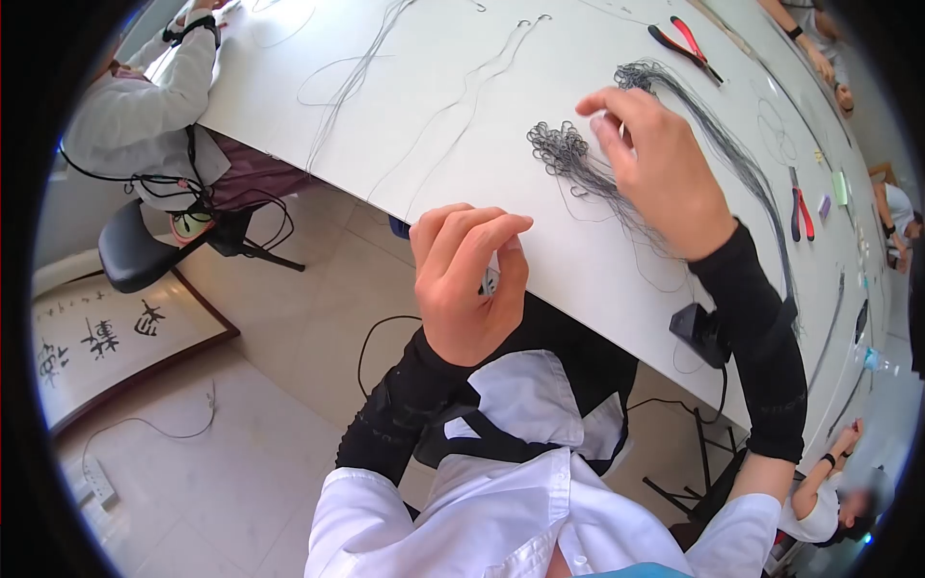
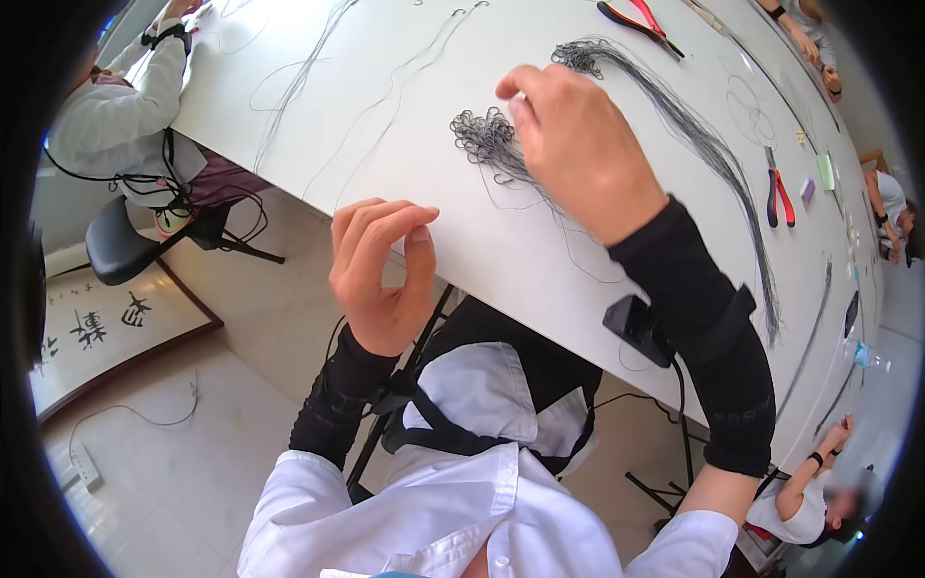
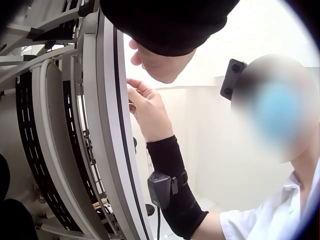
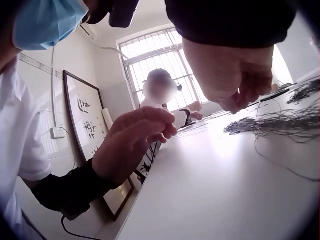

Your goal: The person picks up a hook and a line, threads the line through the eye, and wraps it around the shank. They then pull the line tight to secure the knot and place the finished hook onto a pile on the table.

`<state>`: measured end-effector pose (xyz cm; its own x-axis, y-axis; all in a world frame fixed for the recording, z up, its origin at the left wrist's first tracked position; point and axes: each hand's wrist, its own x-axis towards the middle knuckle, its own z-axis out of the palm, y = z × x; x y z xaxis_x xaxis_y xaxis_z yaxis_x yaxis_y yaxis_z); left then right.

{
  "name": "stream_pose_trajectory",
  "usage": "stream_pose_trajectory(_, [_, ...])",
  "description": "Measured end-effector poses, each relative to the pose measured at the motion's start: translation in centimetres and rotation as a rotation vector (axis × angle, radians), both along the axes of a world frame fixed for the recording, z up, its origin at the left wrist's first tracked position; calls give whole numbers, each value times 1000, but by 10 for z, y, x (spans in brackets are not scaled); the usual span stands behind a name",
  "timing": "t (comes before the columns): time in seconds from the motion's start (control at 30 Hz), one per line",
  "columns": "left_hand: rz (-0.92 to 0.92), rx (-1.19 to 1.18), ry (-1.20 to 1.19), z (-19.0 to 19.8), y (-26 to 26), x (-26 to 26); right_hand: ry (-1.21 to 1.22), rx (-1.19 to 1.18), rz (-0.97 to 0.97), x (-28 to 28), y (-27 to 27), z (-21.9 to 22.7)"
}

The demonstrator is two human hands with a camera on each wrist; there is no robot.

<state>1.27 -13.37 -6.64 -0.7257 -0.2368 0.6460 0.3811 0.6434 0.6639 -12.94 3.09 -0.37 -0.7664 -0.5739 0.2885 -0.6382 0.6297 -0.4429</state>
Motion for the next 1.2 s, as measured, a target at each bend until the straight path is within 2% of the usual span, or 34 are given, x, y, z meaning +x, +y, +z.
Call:
stream_pose_trajectory(0.13, [-14,-10,-6,8,3,-6,25,52,97,-29,-4,-10])
stream_pose_trajectory(0.23, [-29,5,-5,8,5,-8,-95,98,57,-29,-10,-12])
stream_pose_trajectory(0.33, [-34,-2,-18,8,4,-9,-83,140,125,-34,-9,-12])
stream_pose_trajectory(0.47, [-35,-6,-28,8,4,-11,-76,149,106,-35,-9,-13])
stream_pose_trajectory(0.73, [-96,-40,8,16,16,-25,-232,64,-16,-26,13,32])
stream_pose_trajectory(0.87, [-99,-4,16,28,27,-36,-131,-137,-36,-16,59,57])
stream_pose_trajectory(0.9, [-104,-19,17,28,29,-40,-96,-146,-109,-7,74,77])
stream_pose_trajectory(0.93, [-105,-34,15,28,30,-43,-99,-273,-204,-3,98,92])
stream_pose_trajectory(0.97, [-109,-66,-25,26,32,-44,52,-340,-336,12,111,111])
stream_pose_trajectory(1.0, [-102,-84,-43,23,33,-45,223,-414,-372,17,146,122])
stream_pose_trajectory(1.03, [-96,-103,-62,19,33,-46,269,-527,-431,24,174,131])
stream_pose_trajectory(1.13, [-119,-87,-55,28,42,-44,7,-477,-507,73,183,132])
stream_pose_trajectory(1.2, [-217,-19,-28,45,59,-37,-326,-597,-525,106,161,112])
